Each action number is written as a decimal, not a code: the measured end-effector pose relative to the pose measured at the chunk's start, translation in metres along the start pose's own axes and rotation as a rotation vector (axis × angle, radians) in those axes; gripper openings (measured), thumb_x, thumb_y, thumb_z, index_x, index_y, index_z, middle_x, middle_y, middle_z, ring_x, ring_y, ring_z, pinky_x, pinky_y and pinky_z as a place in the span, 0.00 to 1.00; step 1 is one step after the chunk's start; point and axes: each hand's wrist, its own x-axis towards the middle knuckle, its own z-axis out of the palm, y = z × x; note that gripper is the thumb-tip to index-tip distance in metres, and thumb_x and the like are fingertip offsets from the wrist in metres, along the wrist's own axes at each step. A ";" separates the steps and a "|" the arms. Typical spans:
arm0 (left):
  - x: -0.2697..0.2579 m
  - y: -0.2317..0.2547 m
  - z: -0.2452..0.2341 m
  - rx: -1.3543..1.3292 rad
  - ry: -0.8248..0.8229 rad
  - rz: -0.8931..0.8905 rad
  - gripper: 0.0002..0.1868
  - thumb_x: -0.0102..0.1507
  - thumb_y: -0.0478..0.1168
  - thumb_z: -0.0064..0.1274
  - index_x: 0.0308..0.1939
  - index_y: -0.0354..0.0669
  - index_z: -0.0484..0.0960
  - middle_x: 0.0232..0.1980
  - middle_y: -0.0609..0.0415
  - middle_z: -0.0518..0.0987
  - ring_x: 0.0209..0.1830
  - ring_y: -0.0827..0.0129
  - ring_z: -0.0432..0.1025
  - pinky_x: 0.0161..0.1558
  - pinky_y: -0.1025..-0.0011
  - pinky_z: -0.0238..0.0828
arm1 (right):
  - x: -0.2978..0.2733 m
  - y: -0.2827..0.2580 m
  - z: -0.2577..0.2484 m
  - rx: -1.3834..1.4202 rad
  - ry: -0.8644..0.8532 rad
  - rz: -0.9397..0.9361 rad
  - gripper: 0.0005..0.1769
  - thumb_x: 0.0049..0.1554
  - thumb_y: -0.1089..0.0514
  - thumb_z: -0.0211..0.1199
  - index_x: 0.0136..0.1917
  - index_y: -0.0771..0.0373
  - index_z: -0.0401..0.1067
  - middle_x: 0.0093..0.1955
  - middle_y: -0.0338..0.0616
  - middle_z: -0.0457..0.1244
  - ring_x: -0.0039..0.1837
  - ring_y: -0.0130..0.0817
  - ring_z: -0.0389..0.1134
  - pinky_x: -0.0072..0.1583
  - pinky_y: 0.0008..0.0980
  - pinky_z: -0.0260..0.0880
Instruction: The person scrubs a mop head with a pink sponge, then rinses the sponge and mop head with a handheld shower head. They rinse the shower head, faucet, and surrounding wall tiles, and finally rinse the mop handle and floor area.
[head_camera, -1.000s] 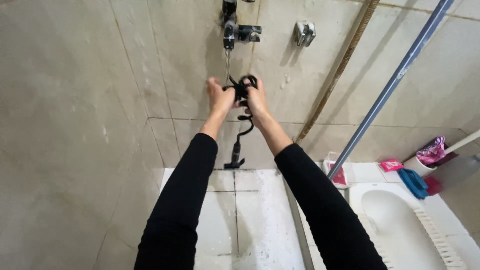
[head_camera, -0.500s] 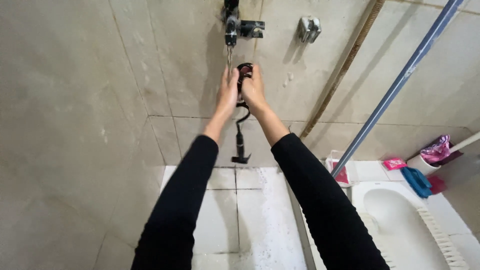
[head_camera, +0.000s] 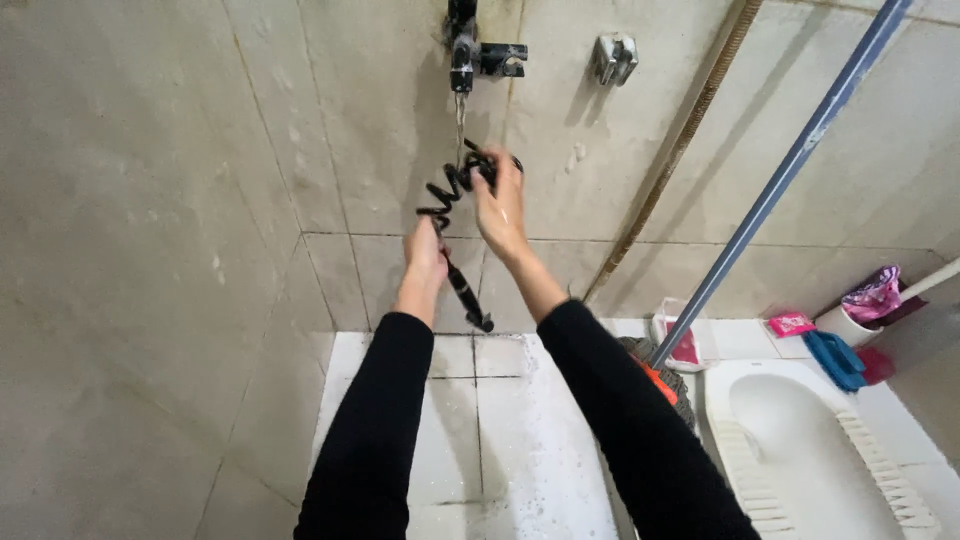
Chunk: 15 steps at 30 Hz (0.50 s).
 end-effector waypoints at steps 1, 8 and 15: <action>-0.018 0.019 0.009 -0.002 0.002 -0.005 0.13 0.62 0.45 0.50 0.36 0.38 0.72 0.27 0.58 0.62 0.17 0.72 0.58 0.23 0.71 0.61 | -0.016 0.006 -0.002 -0.003 -0.003 0.003 0.23 0.65 0.53 0.55 0.71 0.57 0.61 0.65 0.71 0.55 0.73 0.74 0.55 0.74 0.58 0.53; -0.046 0.068 0.032 -0.353 -0.099 -0.194 0.38 0.60 0.77 0.36 0.34 0.43 0.66 0.25 0.61 0.51 0.20 0.67 0.54 0.34 0.63 0.69 | -0.100 0.149 0.012 -0.053 0.424 0.727 0.44 0.52 0.40 0.73 0.70 0.55 0.51 0.68 0.60 0.48 0.74 0.58 0.48 0.65 0.63 0.60; -0.034 0.061 -0.003 -0.616 -0.061 -0.284 0.29 0.64 0.61 0.41 0.19 0.45 0.53 0.19 0.56 0.51 0.19 0.58 0.60 0.50 0.49 0.79 | -0.022 0.263 0.046 1.047 0.600 1.139 0.19 0.63 0.51 0.52 0.59 0.66 0.56 0.42 0.54 0.60 0.35 0.45 0.68 0.38 0.45 0.74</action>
